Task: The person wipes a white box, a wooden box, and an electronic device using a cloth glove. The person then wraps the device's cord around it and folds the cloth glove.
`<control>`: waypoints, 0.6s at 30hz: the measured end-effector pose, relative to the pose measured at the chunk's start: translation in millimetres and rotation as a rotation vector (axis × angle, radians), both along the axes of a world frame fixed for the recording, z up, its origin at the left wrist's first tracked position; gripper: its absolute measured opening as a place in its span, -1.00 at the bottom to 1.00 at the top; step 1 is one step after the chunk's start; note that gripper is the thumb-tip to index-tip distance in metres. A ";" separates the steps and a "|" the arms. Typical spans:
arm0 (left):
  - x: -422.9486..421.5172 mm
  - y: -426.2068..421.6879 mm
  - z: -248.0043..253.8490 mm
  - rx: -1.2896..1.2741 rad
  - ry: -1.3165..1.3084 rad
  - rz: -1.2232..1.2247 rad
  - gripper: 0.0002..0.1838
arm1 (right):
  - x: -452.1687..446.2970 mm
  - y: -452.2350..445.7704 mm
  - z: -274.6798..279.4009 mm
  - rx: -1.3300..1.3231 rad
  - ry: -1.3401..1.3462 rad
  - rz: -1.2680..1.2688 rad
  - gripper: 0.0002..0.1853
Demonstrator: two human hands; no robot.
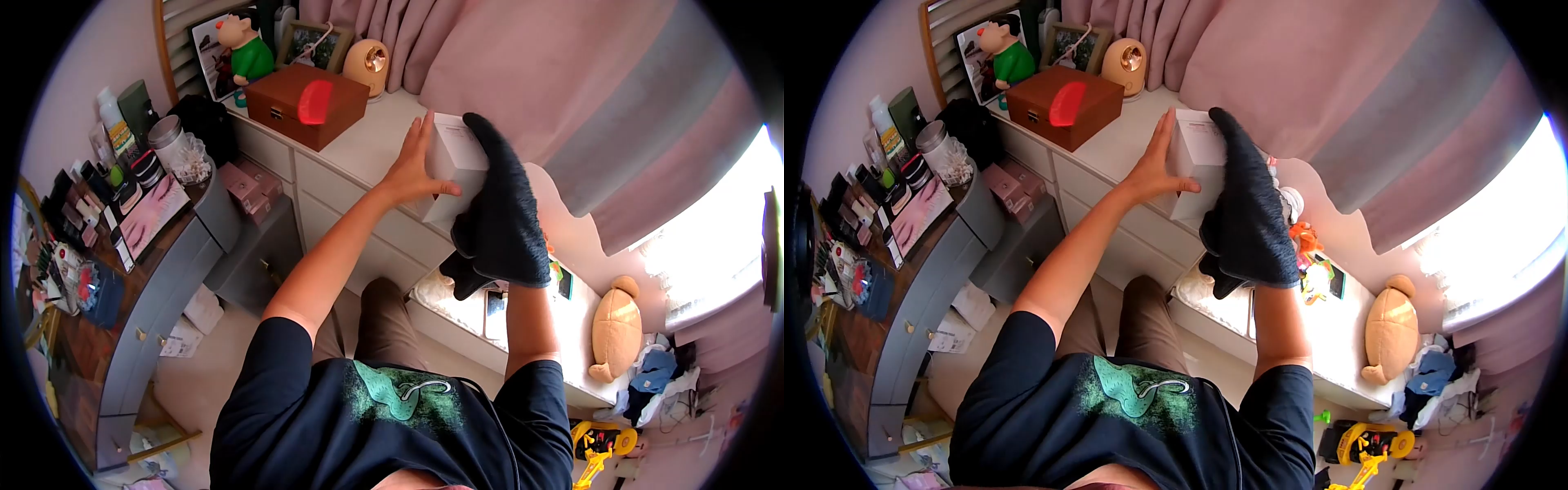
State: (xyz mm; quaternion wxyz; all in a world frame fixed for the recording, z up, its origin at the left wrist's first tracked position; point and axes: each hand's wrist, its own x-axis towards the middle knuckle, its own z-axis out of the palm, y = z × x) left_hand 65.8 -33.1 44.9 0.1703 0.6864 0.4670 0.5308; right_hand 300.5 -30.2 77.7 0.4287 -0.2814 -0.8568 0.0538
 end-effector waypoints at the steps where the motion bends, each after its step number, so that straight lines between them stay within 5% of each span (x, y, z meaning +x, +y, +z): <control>1: -0.1 -0.4 3.5 0.000 0.000 0.001 0.43 | -1.5 -0.2 0.9 0.015 -0.044 0.014 -0.50; 10: 4.5 1.3 8.5 0.138 -0.103 -0.118 0.43 | -28.7 35.7 44.3 0.172 -0.363 0.046 -0.45; 18: 2.3 13.9 -1.6 0.142 -0.233 -0.158 0.43 | -26.0 40.8 45.4 0.156 -0.360 0.049 -0.41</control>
